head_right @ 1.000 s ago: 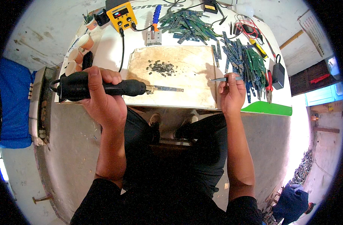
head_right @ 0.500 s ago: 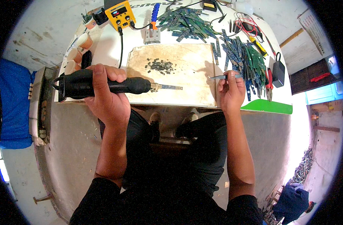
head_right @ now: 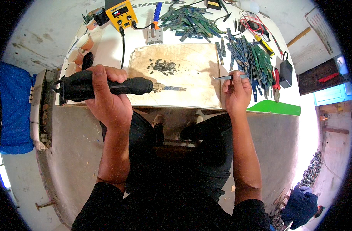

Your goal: The person uses a rotary tool to scrape and remove components from small green circuit board strips held with tweezers. The person works over a wooden board, creating a pile of black debris from the removed parts. The person handles multiple circuit board strips sequentially, scraping them with the tool and placing the processed pieces aside.

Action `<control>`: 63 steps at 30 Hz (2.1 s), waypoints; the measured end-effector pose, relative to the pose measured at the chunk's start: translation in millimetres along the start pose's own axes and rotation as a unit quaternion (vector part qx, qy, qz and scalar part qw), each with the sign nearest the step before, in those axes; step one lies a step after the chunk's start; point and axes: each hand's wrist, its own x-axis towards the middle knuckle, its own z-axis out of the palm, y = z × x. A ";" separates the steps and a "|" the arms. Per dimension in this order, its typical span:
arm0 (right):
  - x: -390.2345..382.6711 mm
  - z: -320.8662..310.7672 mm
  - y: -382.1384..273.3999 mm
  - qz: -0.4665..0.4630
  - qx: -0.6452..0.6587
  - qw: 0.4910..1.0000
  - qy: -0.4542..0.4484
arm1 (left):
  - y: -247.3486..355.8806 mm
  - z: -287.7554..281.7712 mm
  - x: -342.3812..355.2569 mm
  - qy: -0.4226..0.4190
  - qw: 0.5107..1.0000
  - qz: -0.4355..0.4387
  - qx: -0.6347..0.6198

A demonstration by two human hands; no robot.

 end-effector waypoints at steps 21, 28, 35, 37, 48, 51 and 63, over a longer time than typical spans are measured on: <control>0.3 -0.2 -0.1 -0.003 -0.011 1.000 0.003 | 5.3 -2.0 3.8 0.032 0.999 -0.006 -0.037; 0.9 -2.6 0.9 -0.007 -0.017 1.000 -0.004 | 4.5 -8.0 8.2 0.023 0.995 0.005 -0.092; 0.8 1.1 0.4 -0.005 -0.006 1.000 0.009 | 5.9 -4.1 7.4 0.035 0.997 0.001 -0.064; 0.7 -0.3 1.5 -0.007 -0.003 1.000 0.011 | 7.9 -0.9 3.5 0.025 0.999 -0.015 -0.033; 0.5 -1.6 0.6 -0.006 -0.010 1.000 0.002 | 4.8 -6.1 6.2 0.028 0.995 -0.002 -0.091; -0.2 0.5 0.4 -0.006 -0.008 1.000 0.007 | 6.9 -2.3 1.9 0.033 0.998 -0.007 -0.047; 0.7 -2.0 1.2 -0.007 -0.008 1.000 0.006 | 6.3 -7.5 5.5 0.029 0.996 0.003 -0.084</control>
